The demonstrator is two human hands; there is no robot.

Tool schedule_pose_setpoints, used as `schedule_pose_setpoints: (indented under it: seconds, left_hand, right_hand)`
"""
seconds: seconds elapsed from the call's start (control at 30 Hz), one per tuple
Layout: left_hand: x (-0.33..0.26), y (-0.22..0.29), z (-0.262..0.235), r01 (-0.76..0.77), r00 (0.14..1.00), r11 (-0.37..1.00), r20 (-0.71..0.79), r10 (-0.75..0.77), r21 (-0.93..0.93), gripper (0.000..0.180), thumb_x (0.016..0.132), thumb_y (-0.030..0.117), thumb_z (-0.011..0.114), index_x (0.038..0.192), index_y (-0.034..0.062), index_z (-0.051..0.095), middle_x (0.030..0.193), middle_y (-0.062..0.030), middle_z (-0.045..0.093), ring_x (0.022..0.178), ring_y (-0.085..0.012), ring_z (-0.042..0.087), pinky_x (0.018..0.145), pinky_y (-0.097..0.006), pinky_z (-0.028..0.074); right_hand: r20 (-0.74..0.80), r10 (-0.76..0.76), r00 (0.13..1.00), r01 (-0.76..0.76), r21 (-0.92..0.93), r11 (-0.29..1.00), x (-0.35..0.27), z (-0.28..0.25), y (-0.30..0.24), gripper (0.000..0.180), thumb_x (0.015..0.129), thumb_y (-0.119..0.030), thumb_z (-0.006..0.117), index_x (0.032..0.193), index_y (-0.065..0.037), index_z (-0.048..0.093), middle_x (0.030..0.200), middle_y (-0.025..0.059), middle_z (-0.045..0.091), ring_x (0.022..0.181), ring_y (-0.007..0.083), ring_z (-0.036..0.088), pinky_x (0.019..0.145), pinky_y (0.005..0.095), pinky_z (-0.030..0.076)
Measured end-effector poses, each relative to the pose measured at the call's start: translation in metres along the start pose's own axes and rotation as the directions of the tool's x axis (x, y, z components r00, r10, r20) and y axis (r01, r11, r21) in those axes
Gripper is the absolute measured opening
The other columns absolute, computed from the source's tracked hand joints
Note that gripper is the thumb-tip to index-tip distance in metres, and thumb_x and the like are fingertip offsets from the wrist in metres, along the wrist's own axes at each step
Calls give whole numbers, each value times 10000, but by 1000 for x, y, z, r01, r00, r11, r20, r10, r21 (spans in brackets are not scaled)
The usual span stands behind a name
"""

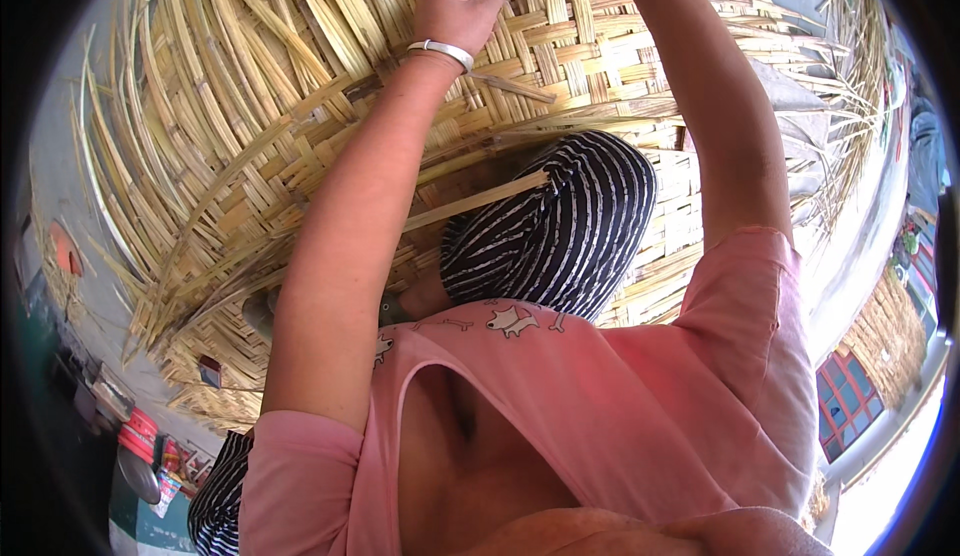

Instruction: The person sits on the floor and weaves thin dried plant strips into a large circular basket base. They interlace the strips by hand, periodically adjusting the weave and pulling new strips into place. The basket grows gradually as more strips are added.

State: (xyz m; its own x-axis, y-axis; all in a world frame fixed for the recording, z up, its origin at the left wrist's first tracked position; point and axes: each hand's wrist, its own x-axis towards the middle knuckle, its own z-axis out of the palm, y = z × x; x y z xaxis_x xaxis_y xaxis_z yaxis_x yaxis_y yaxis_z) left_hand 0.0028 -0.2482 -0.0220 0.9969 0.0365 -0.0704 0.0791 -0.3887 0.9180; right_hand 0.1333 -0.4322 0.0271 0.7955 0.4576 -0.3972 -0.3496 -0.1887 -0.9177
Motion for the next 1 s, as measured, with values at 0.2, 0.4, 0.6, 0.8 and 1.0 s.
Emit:
schedule_pose_setpoints:
  seconds: [0.2, 0.4, 0.6, 0.8, 1.0]
  left_hand:
    - [1, 0, 0, 101, 995, 990, 25, -99, -96, 322, 897, 371, 729, 874, 50, 719, 674, -117, 698, 627, -240, 682, 645, -379, 549]
    - [0, 0, 2, 51, 999, 996, -3, -52, -79, 312, 890, 352, 724, 871, 41, 717, 711, -137, 714, 650, -291, 694, 650, -395, 553]
    - [-4, 1, 1, -35, 999, 998, -3, 35, 52, 289, 892, 324, 716, 953, 41, 718, 827, -153, 728, 758, -334, 707, 720, -430, 563]
    - [-10, 9, -9, -283, 958, 930, 120, 261, 232, 299, 945, 232, 658, 1173, 42, 697, 1093, -161, 690, 990, -359, 684, 877, -444, 558]
    - [5, 21, -16, -212, 952, 917, 283, 116, 337, 279, 986, 235, 613, 1209, 100, 711, 1121, -154, 694, 1029, -376, 677, 938, -450, 542]
  right_hand:
    - [88, 32, 996, -52, 241, 969, -13, 15, -5, 159, 948, -121, 687, 1029, 15, 691, 898, 85, 723, 756, 174, 686, 679, 303, 566]
    - [-60, -19, 998, 16, -57, 998, -9, 10, 5, 208, 934, -146, 705, 1058, 21, 695, 869, 76, 718, 716, 159, 681, 643, 292, 558]
    - [28, -13, 1000, 5, 251, 968, -22, 19, -3, 310, 930, -175, 717, 1160, 31, 691, 1018, 111, 737, 865, 181, 696, 770, 311, 577]
    - [-10, -29, 1000, 31, 317, 948, -43, 24, -10, 331, 964, -199, 679, 1229, -1, 670, 1099, 84, 725, 993, 198, 681, 887, 348, 551]
    - [-290, -110, 951, 242, 472, 848, -81, 25, 19, 358, 974, -181, 664, 1308, -56, 626, 1149, 80, 702, 1030, 187, 658, 934, 363, 517]
